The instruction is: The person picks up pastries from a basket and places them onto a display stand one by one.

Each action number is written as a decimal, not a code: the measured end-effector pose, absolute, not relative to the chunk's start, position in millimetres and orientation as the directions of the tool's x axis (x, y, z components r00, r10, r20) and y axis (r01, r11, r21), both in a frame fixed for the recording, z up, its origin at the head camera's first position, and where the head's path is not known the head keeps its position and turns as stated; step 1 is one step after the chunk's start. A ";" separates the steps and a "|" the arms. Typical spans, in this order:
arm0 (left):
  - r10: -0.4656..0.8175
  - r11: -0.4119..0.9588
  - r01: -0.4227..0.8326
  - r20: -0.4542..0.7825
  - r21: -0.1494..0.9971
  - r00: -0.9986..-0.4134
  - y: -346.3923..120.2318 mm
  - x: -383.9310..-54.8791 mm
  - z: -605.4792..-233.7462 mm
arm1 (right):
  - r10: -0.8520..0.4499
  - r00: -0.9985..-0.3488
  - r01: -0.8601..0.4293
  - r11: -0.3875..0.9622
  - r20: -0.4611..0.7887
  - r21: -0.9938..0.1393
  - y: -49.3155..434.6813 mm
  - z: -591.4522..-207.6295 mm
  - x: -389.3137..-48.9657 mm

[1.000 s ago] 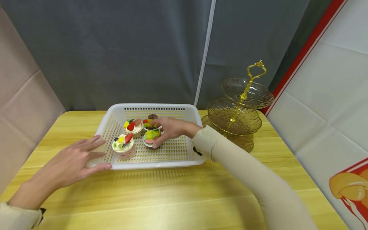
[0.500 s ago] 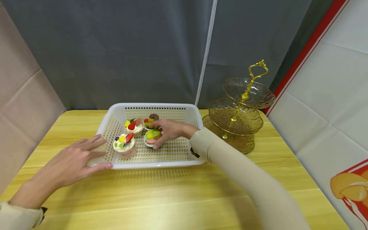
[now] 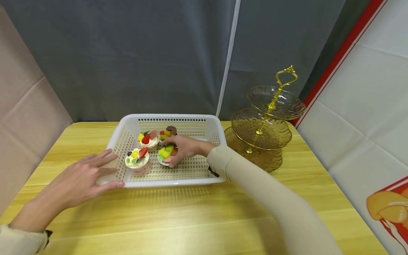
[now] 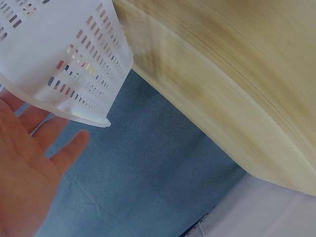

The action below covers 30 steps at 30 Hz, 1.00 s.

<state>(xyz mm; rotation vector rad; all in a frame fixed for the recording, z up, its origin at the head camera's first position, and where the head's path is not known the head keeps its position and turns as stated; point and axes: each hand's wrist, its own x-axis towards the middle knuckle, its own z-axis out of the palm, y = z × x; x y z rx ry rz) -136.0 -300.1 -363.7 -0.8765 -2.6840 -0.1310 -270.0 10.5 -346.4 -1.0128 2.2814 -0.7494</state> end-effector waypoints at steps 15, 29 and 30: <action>0.553 0.815 0.579 0.303 -0.004 -0.776 -299.9 -135.0 -362.5 | -0.751 -0.610 -0.547 0.630 -0.253 -0.551 3.2 -353.7 -269.6; 0.557 0.812 0.584 0.312 -0.008 -0.770 -300.3 -134.9 -364.0 | -0.736 -0.656 -0.543 0.614 -0.168 -0.573 1.6 -351.4 -268.8; 0.556 0.812 0.584 0.315 -0.008 -0.769 -300.4 -134.9 -363.9 | -0.735 -0.660 -0.546 0.609 -0.152 -0.576 1.5 -350.4 -268.8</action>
